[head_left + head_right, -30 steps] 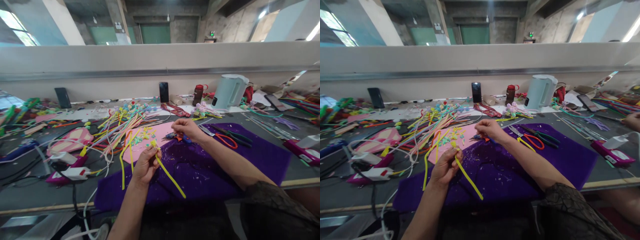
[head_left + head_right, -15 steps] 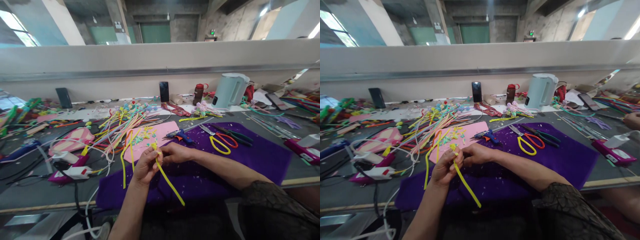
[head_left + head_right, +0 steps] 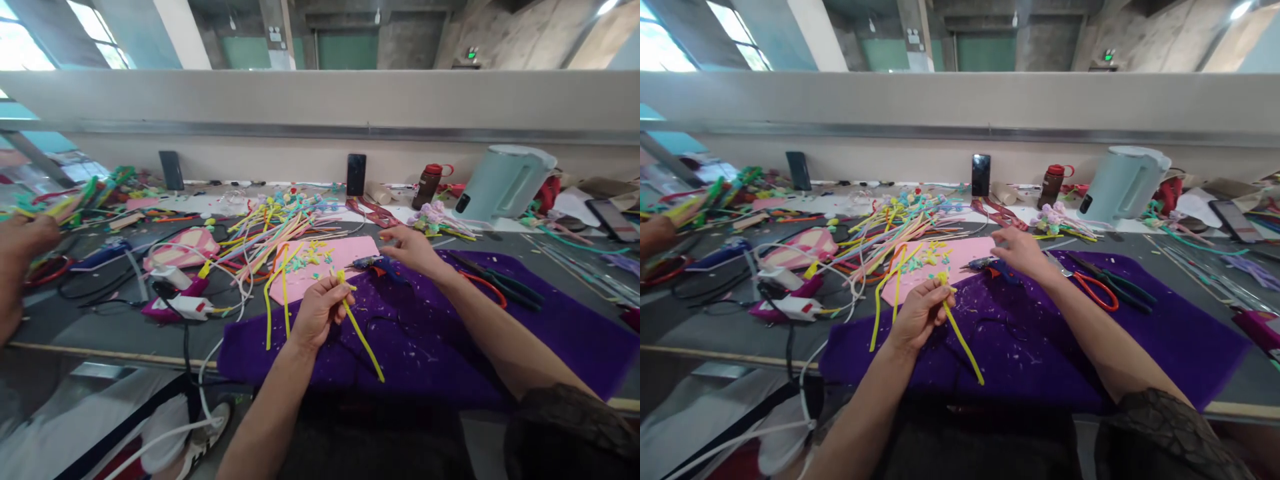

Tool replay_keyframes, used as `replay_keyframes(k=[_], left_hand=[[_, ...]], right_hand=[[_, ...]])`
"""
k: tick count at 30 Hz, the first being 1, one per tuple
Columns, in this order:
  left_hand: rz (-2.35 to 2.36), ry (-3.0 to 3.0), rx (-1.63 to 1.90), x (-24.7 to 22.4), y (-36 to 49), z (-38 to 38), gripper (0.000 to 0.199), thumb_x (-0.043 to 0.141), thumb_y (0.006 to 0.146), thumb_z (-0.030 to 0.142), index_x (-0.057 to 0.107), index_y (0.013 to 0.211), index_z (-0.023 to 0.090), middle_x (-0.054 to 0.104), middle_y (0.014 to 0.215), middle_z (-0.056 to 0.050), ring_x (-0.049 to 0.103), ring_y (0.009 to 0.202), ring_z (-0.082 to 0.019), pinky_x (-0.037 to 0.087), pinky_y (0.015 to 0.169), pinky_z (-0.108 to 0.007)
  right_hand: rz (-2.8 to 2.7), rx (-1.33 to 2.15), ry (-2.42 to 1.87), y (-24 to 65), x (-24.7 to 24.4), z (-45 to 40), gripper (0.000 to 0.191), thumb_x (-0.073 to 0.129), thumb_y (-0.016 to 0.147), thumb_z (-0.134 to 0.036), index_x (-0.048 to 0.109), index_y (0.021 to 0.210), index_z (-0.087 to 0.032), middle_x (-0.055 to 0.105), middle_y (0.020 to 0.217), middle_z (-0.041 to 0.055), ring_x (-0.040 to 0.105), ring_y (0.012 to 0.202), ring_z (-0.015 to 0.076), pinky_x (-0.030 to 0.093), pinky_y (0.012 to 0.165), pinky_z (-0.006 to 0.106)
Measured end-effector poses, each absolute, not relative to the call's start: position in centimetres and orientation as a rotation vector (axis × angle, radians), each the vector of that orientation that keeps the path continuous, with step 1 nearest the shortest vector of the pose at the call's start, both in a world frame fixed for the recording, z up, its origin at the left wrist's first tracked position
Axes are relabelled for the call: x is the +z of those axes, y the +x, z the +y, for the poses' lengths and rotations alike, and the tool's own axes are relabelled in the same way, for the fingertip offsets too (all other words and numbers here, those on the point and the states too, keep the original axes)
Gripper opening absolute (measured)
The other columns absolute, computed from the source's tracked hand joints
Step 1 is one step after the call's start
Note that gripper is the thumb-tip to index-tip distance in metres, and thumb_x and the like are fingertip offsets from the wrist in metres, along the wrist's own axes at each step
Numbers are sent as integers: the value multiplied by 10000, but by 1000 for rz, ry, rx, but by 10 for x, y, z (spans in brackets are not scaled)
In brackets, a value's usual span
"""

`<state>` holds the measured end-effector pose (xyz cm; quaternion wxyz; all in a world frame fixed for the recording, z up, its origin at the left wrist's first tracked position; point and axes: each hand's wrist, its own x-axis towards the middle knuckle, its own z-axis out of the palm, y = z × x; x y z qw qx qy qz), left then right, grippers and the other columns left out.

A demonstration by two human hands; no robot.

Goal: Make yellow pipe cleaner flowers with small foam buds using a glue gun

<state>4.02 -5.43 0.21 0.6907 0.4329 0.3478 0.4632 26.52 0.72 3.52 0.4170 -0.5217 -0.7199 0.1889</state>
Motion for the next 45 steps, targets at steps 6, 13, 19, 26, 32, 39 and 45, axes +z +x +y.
replay_keyframes(k=[6, 13, 19, 26, 32, 39, 45], left_hand=[[803, 996, 1113, 2, 41, -55, 225, 645, 666, 325, 533, 680, 131, 588, 567, 15, 417, 338, -25, 281, 319, -142], [776, 978, 1195, -2, 43, -54, 213, 640, 669, 332, 558, 706, 139, 584, 586, 27, 411, 350, -22, 282, 330, -147], [785, 1059, 1156, -2, 42, -56, 207, 625, 692, 327, 554, 699, 133, 580, 570, 12, 423, 353, -29, 288, 330, -147], [782, 1151, 1144, -2, 43, -59, 181, 624, 698, 312, 562, 744, 149, 590, 568, 12, 449, 371, -45, 344, 365, -162], [752, 1189, 1115, -2, 42, -60, 179, 621, 704, 302, 571, 757, 139, 587, 588, 8, 447, 385, -43, 354, 368, -161], [798, 1205, 1133, 0, 42, -59, 157, 601, 725, 289, 564, 761, 141, 581, 579, 17, 438, 375, -37, 345, 362, -155], [817, 1214, 1104, 0, 41, -58, 156, 597, 727, 291, 564, 757, 142, 580, 572, 17, 433, 371, -34, 333, 363, -151]], right_hand=[[-1936, 1298, -890, 214, 28, -25, 295, 650, 665, -342, 619, 872, -134, 623, 764, 26, 552, 643, 124, 443, 576, 237], [-1777, 1419, -860, 207, 28, -34, 266, 663, 669, -304, 595, 863, -134, 627, 752, 26, 561, 640, 118, 427, 581, 230], [-1736, 1318, -921, 205, 26, -36, 182, 631, 703, -299, 598, 762, -129, 573, 582, -9, 475, 466, 71, 336, 419, 180], [-1544, 1666, -878, 209, 23, -36, 161, 664, 655, -250, 593, 729, -126, 565, 548, -15, 450, 401, 53, 278, 347, 157], [-1443, 1915, -729, 213, 16, -30, 164, 664, 653, -230, 594, 738, -109, 616, 609, 16, 484, 395, 52, 298, 326, 138], [-1433, 1835, -762, 211, 17, -30, 158, 658, 679, -231, 581, 753, -114, 562, 523, -24, 470, 392, 55, 308, 334, 141], [-1466, 1819, -708, 210, 15, -29, 152, 647, 682, -227, 575, 739, -105, 517, 521, -35, 351, 363, 26, 210, 337, 152]])
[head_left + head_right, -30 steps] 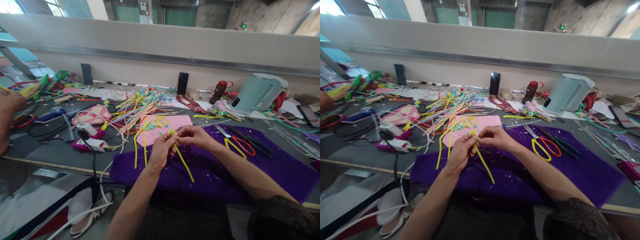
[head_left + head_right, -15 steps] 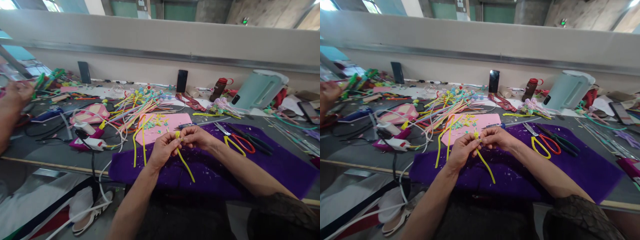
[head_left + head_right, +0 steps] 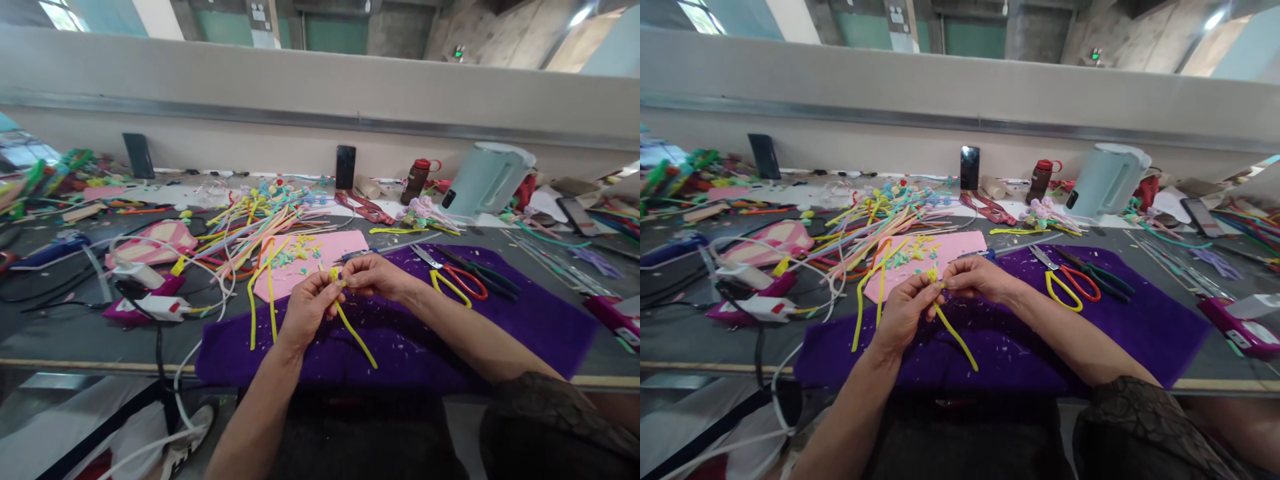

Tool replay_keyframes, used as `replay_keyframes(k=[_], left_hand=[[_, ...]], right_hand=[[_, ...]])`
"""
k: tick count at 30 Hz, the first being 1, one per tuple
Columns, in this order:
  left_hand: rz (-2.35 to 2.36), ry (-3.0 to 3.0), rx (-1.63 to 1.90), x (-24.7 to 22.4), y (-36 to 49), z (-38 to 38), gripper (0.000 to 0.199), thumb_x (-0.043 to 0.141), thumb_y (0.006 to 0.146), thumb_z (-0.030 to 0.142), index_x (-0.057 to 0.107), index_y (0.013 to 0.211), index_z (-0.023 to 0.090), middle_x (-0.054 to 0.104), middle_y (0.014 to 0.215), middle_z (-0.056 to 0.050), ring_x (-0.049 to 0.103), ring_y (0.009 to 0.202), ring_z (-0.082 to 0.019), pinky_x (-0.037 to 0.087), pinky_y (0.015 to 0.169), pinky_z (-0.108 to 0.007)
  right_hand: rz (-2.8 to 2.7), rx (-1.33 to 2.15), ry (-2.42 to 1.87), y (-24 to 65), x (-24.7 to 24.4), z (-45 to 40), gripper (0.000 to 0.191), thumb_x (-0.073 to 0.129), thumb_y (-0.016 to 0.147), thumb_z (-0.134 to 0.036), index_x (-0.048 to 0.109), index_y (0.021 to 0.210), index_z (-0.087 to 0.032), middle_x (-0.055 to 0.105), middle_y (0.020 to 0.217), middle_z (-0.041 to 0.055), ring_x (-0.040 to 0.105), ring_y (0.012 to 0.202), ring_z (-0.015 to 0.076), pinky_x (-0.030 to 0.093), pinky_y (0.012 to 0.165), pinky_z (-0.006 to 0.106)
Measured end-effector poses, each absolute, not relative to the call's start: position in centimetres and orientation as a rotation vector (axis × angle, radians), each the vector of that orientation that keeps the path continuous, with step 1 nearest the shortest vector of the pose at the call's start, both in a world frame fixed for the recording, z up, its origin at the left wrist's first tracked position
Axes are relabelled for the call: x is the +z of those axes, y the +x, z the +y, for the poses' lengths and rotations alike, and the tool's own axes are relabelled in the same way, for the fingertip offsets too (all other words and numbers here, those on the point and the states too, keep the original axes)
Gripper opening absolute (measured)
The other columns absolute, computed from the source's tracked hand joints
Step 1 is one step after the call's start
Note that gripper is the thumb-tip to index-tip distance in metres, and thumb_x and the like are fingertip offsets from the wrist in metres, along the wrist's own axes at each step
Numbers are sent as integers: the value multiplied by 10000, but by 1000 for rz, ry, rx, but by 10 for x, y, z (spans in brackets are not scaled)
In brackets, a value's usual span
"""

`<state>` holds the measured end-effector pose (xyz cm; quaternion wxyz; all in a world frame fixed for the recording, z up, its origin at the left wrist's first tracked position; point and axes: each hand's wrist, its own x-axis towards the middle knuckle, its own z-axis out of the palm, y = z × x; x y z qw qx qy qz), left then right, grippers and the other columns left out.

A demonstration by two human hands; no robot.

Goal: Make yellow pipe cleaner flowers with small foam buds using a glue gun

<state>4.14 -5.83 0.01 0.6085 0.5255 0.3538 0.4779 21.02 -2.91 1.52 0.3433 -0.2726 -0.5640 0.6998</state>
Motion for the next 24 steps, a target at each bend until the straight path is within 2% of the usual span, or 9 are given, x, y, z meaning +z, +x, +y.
replay_keyframes(k=[14, 18, 22, 24], left_hand=[[821, 1240, 1076, -2, 41, -55, 156, 603, 725, 288, 569, 763, 141, 556, 548, 30, 410, 365, -23, 310, 361, -138], [837, 1148, 1093, -2, 42, -51, 179, 613, 712, 305, 550, 708, 138, 555, 547, 34, 395, 347, -19, 278, 334, -137], [847, 1074, 1100, -1, 42, -50, 185, 629, 695, 303, 552, 712, 136, 549, 545, 42, 378, 341, -12, 270, 331, -135], [847, 1072, 1108, -1, 42, -51, 186, 631, 692, 300, 556, 725, 132, 552, 551, 39, 381, 345, -13, 276, 333, -135]], right_hand=[[-1482, 1852, -590, 209, 10, -26, 152, 647, 672, -224, 570, 723, -104, 544, 591, -11, 375, 423, 36, 218, 369, 155], [-1492, 1635, -680, 204, 12, -27, 167, 657, 678, -253, 578, 743, -120, 522, 579, -33, 390, 422, 37, 277, 380, 155], [-1534, 1401, -712, 199, 15, -30, 218, 679, 658, -251, 589, 821, -137, 560, 670, -26, 450, 477, 47, 351, 434, 167], [-1575, 1358, -716, 199, 15, -31, 203, 675, 663, -261, 590, 793, -130, 560, 663, -23, 460, 490, 53, 373, 459, 179]])
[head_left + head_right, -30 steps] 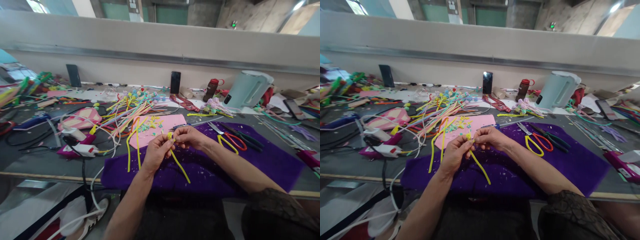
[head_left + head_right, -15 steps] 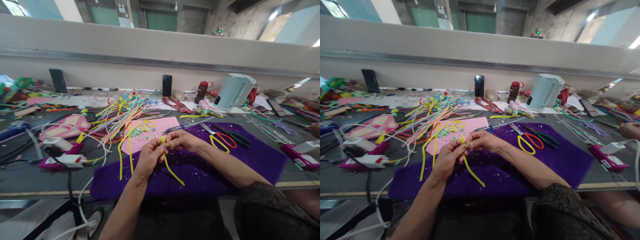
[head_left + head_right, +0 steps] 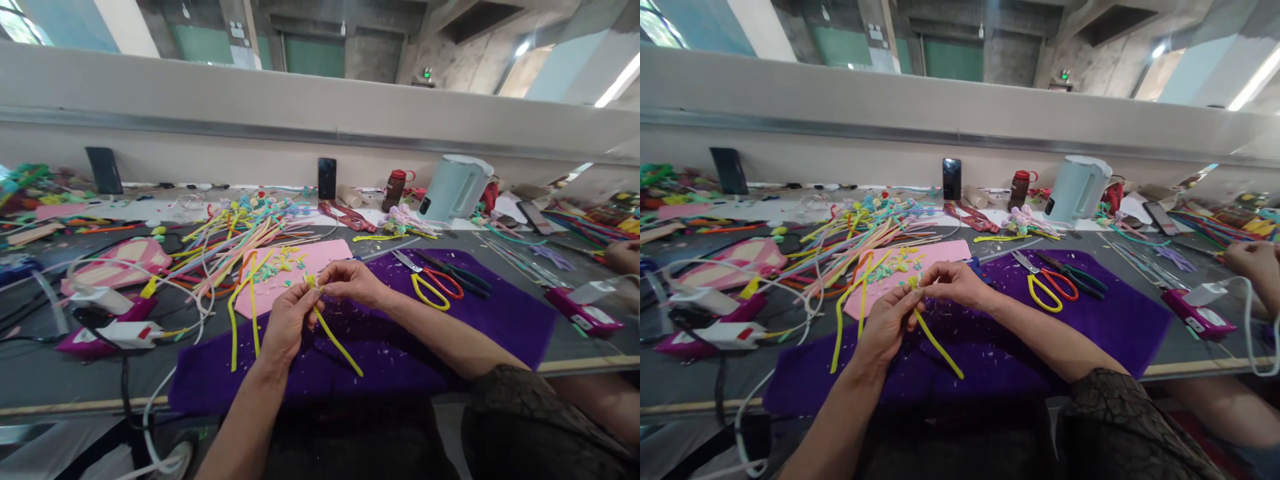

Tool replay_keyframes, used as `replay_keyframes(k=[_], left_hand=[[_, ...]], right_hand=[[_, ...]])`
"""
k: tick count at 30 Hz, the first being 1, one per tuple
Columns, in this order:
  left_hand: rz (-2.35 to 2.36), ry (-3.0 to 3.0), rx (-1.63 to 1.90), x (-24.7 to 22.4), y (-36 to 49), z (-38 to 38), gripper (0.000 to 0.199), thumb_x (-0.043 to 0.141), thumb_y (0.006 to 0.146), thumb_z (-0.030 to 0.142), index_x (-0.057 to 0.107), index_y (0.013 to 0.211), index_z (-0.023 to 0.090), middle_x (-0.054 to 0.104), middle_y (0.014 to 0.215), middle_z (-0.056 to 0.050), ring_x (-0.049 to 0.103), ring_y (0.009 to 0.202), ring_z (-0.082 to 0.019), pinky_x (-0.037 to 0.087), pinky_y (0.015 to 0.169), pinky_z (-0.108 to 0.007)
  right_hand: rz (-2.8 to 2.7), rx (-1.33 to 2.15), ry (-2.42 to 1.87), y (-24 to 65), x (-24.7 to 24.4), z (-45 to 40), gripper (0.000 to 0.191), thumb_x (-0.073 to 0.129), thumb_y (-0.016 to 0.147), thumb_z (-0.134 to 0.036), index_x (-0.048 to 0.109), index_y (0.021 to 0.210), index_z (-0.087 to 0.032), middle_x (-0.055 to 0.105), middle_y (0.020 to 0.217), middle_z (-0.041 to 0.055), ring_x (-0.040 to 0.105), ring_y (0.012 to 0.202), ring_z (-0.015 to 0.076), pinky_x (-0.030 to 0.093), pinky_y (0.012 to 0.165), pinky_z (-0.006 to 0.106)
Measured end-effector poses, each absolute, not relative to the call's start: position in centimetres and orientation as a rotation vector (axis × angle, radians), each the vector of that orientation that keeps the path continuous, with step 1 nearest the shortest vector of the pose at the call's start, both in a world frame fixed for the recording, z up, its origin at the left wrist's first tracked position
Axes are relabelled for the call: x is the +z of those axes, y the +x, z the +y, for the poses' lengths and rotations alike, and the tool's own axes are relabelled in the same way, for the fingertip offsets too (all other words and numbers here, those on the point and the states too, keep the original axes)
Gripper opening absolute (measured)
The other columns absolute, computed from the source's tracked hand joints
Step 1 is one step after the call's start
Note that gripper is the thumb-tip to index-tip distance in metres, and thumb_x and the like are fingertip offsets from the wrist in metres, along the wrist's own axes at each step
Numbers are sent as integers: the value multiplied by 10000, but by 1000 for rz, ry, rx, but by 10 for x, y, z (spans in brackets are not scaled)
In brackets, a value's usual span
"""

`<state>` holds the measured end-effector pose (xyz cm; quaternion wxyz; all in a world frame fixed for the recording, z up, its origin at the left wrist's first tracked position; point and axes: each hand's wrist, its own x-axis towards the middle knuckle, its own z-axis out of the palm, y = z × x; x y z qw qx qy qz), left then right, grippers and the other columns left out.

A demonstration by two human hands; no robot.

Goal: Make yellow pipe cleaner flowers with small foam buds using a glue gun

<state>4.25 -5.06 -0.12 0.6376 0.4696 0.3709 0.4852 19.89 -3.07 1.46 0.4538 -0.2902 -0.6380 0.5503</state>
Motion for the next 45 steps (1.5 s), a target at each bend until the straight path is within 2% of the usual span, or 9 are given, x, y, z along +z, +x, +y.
replay_keyframes(k=[3, 16, 32, 45], left_hand=[[849, 1090, 1115, -1, 43, -51, 185, 625, 698, 297, 553, 725, 129, 555, 557, 34, 386, 348, -15, 281, 334, -134], [813, 1044, 1039, 1, 39, -51, 190, 626, 694, 284, 522, 664, 128, 544, 540, 36, 387, 329, -17, 263, 316, -138], [861, 922, 999, 0, 39, -46, 220, 673, 646, 291, 548, 730, 131, 566, 547, 43, 385, 339, -6, 260, 324, -116], [827, 966, 934, -2, 38, -46, 225, 669, 646, 305, 544, 712, 130, 553, 536, 39, 395, 340, -12, 274, 333, -118]], right_hand=[[-1618, 1345, -732, 200, 13, -30, 184, 645, 694, -282, 581, 745, -117, 539, 616, -27, 456, 485, 56, 369, 459, 182], [-1677, 1343, -718, 202, 16, -33, 183, 634, 701, -293, 558, 745, -133, 500, 613, -36, 429, 489, 54, 351, 455, 176], [-1702, 1205, -799, 198, 8, -33, 157, 579, 744, -295, 552, 790, -147, 516, 621, -38, 445, 488, 58, 357, 463, 176], [-1772, 1331, -729, 204, 10, -32, 226, 588, 739, -356, 536, 806, -146, 526, 671, -23, 461, 514, 63, 391, 471, 180]])
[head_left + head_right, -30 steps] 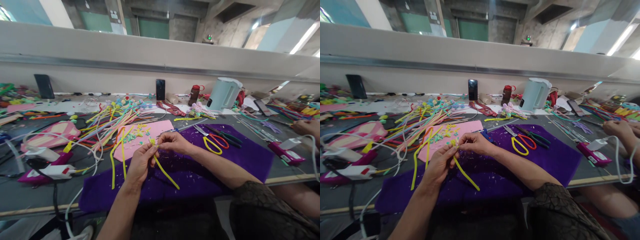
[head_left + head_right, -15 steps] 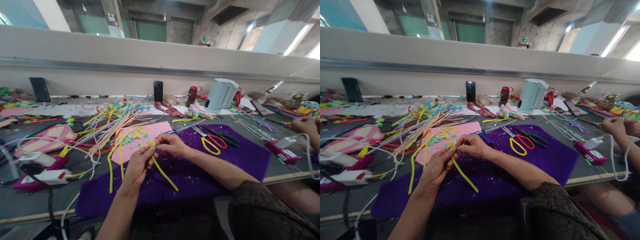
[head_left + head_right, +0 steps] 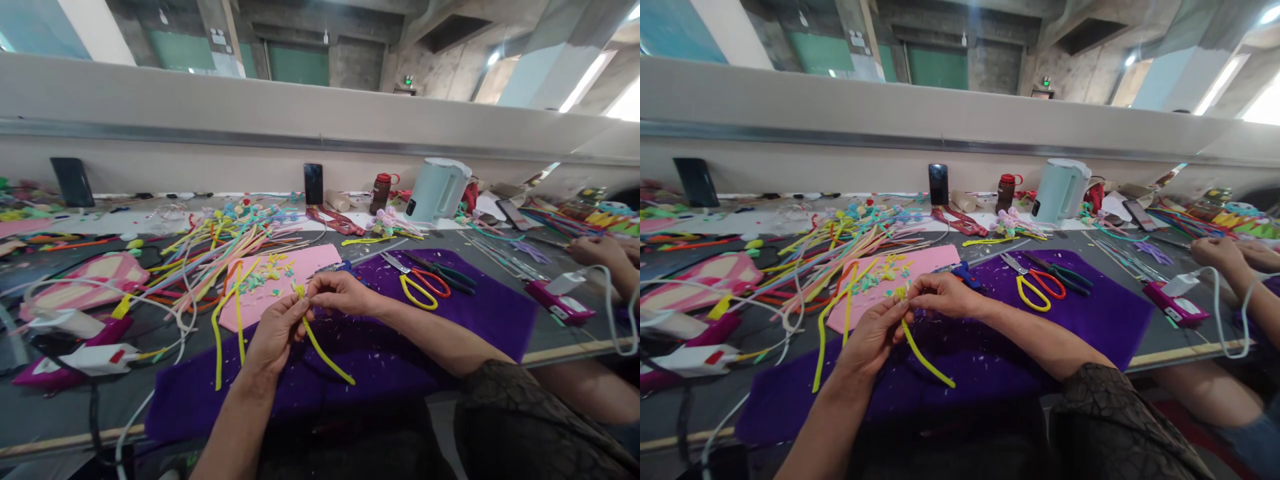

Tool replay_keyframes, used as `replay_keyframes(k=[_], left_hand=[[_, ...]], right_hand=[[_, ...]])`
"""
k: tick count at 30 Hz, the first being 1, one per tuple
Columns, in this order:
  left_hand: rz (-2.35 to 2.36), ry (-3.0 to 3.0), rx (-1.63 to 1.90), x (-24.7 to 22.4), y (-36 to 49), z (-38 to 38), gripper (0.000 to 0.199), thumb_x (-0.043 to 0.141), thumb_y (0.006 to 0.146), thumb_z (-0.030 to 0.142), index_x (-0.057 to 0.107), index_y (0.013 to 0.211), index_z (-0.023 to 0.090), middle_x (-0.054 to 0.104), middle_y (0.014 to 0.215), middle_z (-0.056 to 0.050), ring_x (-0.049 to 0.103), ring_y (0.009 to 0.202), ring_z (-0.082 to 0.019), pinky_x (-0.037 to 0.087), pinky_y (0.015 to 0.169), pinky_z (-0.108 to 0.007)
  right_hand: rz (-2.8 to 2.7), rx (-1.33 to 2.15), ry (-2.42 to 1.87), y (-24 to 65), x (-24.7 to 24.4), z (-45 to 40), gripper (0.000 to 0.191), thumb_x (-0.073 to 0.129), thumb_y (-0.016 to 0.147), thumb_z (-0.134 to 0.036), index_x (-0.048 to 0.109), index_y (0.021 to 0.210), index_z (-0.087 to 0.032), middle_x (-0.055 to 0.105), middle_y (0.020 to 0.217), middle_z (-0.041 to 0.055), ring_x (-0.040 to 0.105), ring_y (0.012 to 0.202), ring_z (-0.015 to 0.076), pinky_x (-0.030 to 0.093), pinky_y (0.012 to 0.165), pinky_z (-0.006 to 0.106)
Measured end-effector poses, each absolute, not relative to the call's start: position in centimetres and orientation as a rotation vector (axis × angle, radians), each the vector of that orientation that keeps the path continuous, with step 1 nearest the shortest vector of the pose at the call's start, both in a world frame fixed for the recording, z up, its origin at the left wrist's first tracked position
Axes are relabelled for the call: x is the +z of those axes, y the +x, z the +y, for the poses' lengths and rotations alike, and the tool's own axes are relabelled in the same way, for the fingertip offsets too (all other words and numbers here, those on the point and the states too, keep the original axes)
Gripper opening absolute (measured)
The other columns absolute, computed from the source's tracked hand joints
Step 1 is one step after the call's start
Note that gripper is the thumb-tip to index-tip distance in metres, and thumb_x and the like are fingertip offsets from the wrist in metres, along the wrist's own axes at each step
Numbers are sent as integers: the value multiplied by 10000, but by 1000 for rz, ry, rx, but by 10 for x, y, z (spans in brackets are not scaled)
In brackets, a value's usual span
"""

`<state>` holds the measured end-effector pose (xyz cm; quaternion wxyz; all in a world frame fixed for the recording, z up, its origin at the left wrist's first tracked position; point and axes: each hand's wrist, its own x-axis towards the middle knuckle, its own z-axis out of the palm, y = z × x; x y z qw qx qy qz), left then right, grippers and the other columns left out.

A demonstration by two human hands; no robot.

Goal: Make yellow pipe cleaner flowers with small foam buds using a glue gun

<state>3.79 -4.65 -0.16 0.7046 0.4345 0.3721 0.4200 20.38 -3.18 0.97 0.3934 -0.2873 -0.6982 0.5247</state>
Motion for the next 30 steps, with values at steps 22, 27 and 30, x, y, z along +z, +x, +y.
replay_keyframes(k=[22, 27, 30], left_hand=[[686, 767, 985, -6, 36, -44, 208, 685, 636, 226, 584, 782, 117, 573, 625, 11, 401, 375, 2, 279, 302, -87], [673, 794, 957, -8, 37, -44, 197, 675, 656, 250, 571, 766, 125, 538, 600, 33, 386, 368, 8, 267, 304, -85], [676, 808, 962, -7, 37, -44, 203, 678, 653, 264, 580, 764, 124, 471, 545, 61, 364, 356, 9, 254, 303, -91]], right_hand=[[-1531, 1253, -822, 191, 7, -42, 197, 646, 692, -309, 570, 757, -139, 575, 606, -20, 451, 452, 55, 354, 436, 180], [-1584, 1179, -820, 189, 4, -43, 174, 626, 713, -312, 568, 753, -152, 577, 628, -14, 470, 489, 73, 384, 473, 201], [-1667, 1086, -838, 192, 4, -41, 155, 615, 723, -303, 578, 756, -155, 580, 648, -7, 475, 507, 84, 389, 489, 212]])
